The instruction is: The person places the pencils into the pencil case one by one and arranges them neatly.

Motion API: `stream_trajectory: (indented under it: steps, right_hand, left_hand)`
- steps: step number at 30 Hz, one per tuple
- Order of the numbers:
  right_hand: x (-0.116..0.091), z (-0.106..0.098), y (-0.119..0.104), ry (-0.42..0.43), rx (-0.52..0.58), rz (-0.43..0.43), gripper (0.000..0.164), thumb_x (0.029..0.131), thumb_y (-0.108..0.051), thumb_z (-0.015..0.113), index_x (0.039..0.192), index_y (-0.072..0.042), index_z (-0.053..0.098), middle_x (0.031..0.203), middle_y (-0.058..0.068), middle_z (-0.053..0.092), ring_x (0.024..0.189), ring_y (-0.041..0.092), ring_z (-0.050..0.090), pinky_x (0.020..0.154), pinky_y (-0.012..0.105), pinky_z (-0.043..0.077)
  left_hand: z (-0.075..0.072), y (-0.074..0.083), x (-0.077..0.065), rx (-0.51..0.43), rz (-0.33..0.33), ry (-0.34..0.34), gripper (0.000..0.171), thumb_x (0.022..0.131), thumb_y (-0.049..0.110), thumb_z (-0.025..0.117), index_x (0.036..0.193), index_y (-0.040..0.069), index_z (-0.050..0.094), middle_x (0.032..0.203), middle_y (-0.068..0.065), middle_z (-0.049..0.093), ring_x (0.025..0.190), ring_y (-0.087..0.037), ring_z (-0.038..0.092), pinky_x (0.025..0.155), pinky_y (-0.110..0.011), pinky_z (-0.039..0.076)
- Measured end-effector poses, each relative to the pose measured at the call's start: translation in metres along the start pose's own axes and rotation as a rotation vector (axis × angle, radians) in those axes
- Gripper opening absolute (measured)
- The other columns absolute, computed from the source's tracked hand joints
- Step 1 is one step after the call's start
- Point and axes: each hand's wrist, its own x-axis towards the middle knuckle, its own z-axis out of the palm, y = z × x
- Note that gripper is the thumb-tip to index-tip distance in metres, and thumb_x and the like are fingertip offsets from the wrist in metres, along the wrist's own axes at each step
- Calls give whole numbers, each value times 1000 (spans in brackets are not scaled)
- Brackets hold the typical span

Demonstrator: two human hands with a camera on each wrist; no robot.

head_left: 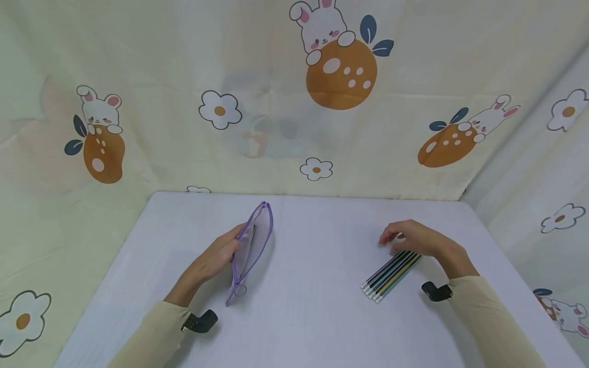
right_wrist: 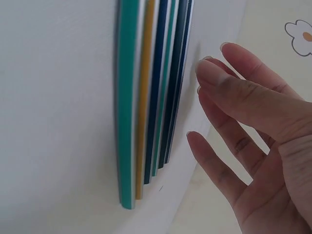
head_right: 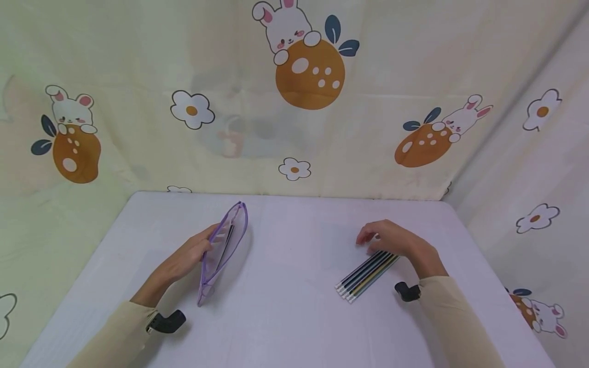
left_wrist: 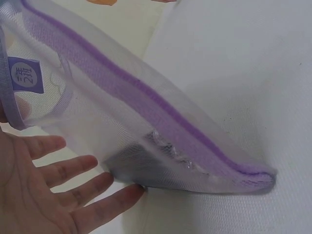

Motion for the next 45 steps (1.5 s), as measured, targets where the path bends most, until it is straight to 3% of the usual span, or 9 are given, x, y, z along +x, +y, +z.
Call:
stream_trajectory:
  steps: [6, 16, 26, 39, 45]
  right_hand:
    - [-3, 1, 4, -19, 10, 8, 23, 90, -8, 74, 110, -20, 73, 110, -4, 70, 109, 23, 60, 99, 49, 50]
    - [-8, 0, 5, -7, -13, 25, 26, 89, -4, 74, 111, -18, 73, 110, -2, 69, 107, 24, 60, 97, 46, 52]
    - [-2, 4, 6, 9, -64, 38, 27, 88, 6, 66, 97, -18, 73, 101, -2, 65, 99, 21, 58, 89, 40, 53]
    - [5, 4, 3, -63, -152, 50, 26, 84, 3, 73, 91, -21, 66, 93, -4, 58, 93, 18, 54, 84, 35, 50]
    - [2, 0, -3, -39, -158, 23, 27, 83, 6, 73, 91, -19, 66, 92, -3, 59, 91, 18, 54, 82, 35, 50]
  left_hand:
    - [0, -2, 0, 0, 5, -1, 62, 97, 18, 33, 158, 7, 34, 139, -18, 53, 102, -31, 53, 77, -38, 45]
    - [-1, -2, -1, 3, 18, -3, 62, 97, 17, 32, 158, 5, 33, 134, -20, 53, 86, -25, 51, 73, -37, 45]
    - [0, -3, -1, -4, 19, -8, 63, 97, 17, 33, 159, 6, 31, 152, -21, 46, 118, -37, 50, 79, -38, 47]
    - [-1, -1, 0, -10, 1, -15, 63, 97, 17, 32, 159, 6, 32, 149, -20, 48, 117, -36, 51, 78, -37, 46]
    - [-1, -2, 0, -20, 6, -16, 63, 97, 16, 33, 159, 6, 32, 150, -20, 47, 120, -37, 49, 78, -38, 46]
